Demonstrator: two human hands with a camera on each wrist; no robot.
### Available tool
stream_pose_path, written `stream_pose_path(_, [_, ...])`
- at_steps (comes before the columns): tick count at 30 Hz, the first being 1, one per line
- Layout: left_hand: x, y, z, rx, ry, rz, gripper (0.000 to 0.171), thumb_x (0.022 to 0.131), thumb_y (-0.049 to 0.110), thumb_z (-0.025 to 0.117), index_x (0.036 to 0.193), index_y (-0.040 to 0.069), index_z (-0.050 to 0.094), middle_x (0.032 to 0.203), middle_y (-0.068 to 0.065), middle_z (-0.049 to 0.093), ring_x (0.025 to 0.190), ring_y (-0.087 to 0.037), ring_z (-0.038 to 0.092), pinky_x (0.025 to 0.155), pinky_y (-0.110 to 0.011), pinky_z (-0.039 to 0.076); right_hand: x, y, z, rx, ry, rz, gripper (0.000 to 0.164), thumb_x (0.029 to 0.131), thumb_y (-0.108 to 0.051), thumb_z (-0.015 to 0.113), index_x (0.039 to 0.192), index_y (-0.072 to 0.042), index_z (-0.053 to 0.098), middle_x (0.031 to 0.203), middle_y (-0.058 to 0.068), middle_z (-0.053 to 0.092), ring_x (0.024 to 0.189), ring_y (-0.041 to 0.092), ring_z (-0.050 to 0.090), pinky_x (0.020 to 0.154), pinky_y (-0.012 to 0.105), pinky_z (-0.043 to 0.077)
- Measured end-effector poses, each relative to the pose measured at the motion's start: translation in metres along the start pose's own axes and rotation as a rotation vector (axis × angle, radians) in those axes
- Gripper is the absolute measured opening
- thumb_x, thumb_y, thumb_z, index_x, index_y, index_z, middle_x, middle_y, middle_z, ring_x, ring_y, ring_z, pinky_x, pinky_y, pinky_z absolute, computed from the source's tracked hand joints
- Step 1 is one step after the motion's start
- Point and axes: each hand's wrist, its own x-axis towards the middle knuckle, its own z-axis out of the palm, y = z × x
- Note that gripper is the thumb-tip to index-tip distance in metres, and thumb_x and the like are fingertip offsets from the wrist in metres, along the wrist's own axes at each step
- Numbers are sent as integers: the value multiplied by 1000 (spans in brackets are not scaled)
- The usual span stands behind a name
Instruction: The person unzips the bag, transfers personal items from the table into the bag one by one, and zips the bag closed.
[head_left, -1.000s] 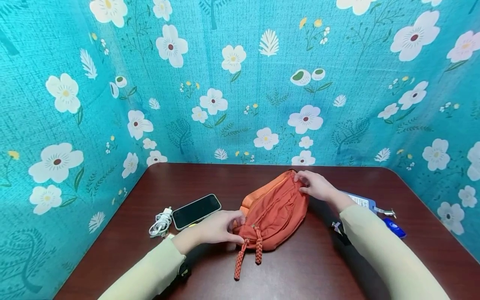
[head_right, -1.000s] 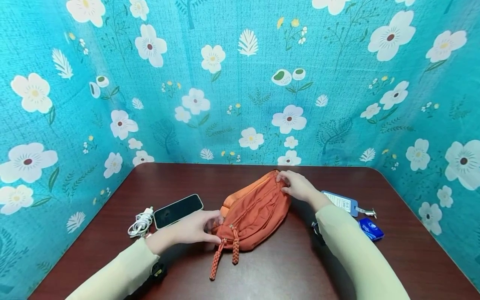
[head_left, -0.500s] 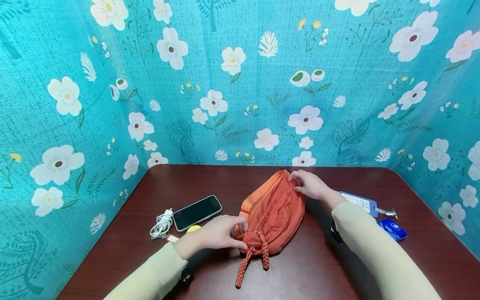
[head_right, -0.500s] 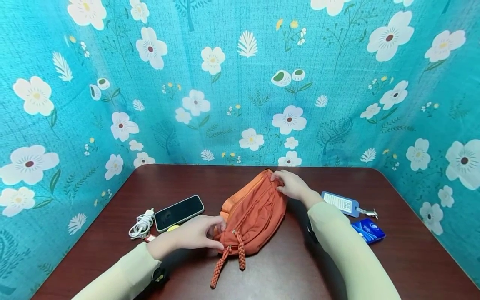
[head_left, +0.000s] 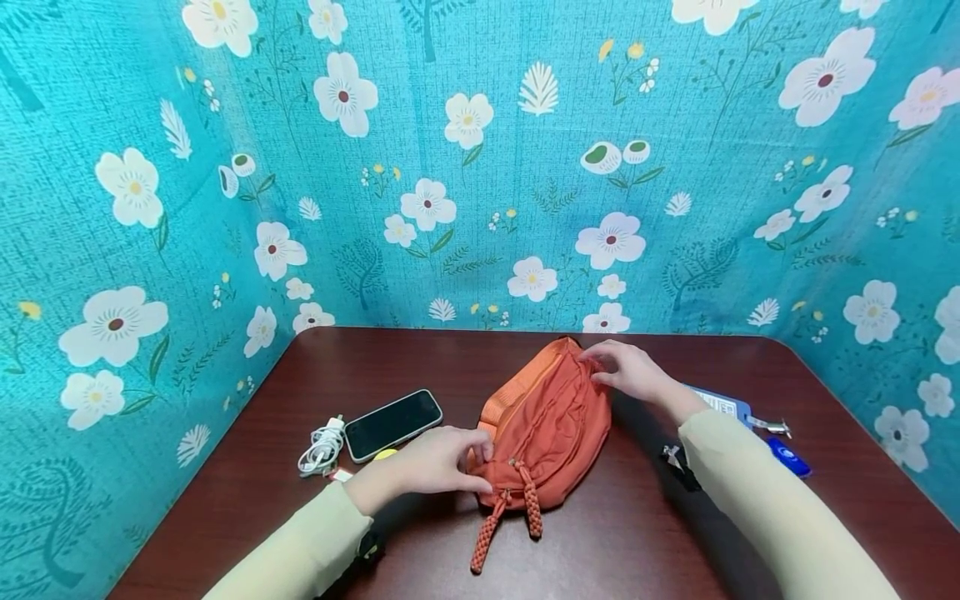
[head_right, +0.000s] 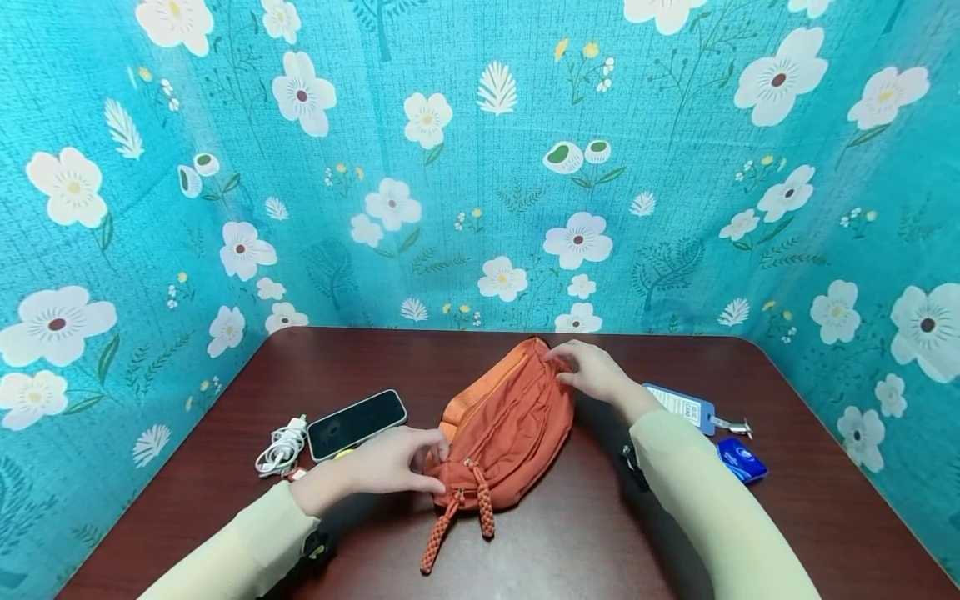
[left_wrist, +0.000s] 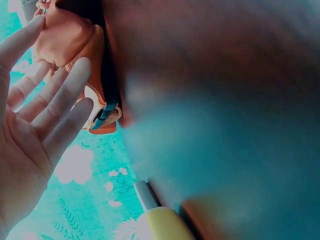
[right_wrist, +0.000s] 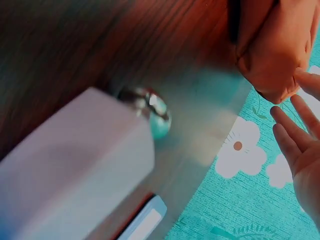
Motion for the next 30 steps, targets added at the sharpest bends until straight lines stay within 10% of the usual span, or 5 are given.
stream_pose_path(14, [5,2,-5,54,41,-18,30,83,49,73,96,24,62,81,9,62,61,-3,48,55,-21,40,-35,-13,-19,123,17,28,38,90,-8,69,126,-4,58,113,15,65,99,30,64,82,49,52])
stream_pose_path(30, [11,3,2,94,36,26,9,85,28,76,88,22,71,75,14,59,60,-2,45,56,-19,40,-65,-67,13,185,-39,-106,18,90,-19,71,106,-10,68,92,-12,66,86,7,62,76,36,52])
